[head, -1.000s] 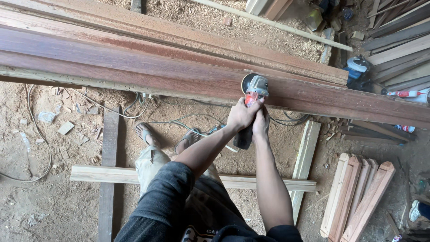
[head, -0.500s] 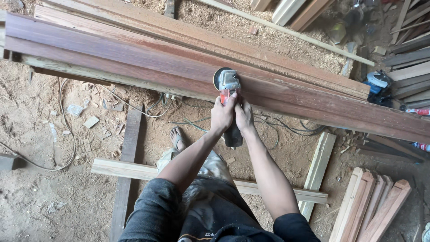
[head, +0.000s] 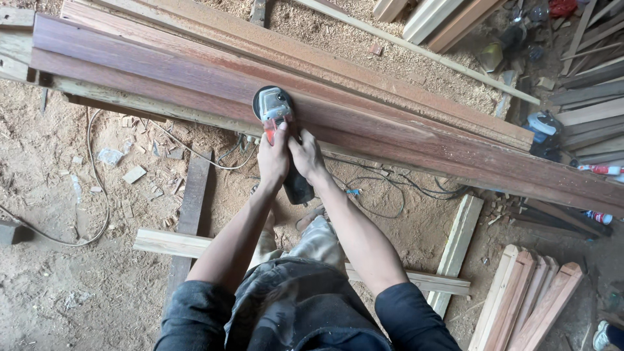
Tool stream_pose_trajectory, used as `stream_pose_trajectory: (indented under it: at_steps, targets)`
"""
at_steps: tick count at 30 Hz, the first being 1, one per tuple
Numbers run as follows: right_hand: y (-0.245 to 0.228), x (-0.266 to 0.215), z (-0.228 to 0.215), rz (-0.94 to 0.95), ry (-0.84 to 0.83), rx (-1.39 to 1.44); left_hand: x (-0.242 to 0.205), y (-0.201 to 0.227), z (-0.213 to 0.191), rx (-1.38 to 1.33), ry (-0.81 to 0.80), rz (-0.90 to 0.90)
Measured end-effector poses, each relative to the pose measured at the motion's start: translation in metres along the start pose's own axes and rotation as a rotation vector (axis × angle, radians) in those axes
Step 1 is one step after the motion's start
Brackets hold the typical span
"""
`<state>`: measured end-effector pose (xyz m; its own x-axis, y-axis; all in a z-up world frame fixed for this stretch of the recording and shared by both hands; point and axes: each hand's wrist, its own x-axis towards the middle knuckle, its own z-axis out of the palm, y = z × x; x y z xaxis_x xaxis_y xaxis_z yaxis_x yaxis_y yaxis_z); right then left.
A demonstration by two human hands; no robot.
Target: The person uses an angle grinder with a sanding disc to smooth the surface of a long wooden plank. The person moves the tool back and forth along the plank's length, generating sawdust, and briefly wipes the surface with a hand before resuming sanding.
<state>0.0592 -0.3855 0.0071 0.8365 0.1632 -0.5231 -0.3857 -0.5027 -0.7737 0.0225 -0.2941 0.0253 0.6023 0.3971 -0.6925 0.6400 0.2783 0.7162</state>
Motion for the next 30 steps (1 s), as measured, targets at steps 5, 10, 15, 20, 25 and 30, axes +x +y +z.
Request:
stream_pose_trajectory:
  at_steps: [5, 10, 15, 20, 25, 30]
  targets:
    - [0.015, -0.020, -0.038, -0.022, 0.024, 0.028, -0.019, -0.017, 0.033, 0.028, -0.076, -0.054]
    - [0.069, -0.028, -0.093, 0.006, 0.098, 0.063, -0.040, -0.039, 0.090, 0.045, -0.159, -0.085]
    - [0.122, -0.039, -0.150, -0.021, 0.159, 0.098, -0.076, -0.040, 0.142, 0.075, -0.231, -0.113]
    - [0.140, -0.055, -0.199, -0.026, 0.209, 0.158, -0.097, -0.053, 0.196, 0.099, -0.268, -0.099]
    - [0.167, -0.066, -0.250, -0.020, 0.253, 0.177, -0.119, -0.058, 0.246, 0.132, -0.322, -0.092]
    - [0.193, -0.074, -0.295, 0.005, 0.294, 0.205, -0.137, -0.066, 0.292, 0.176, -0.365, -0.095]
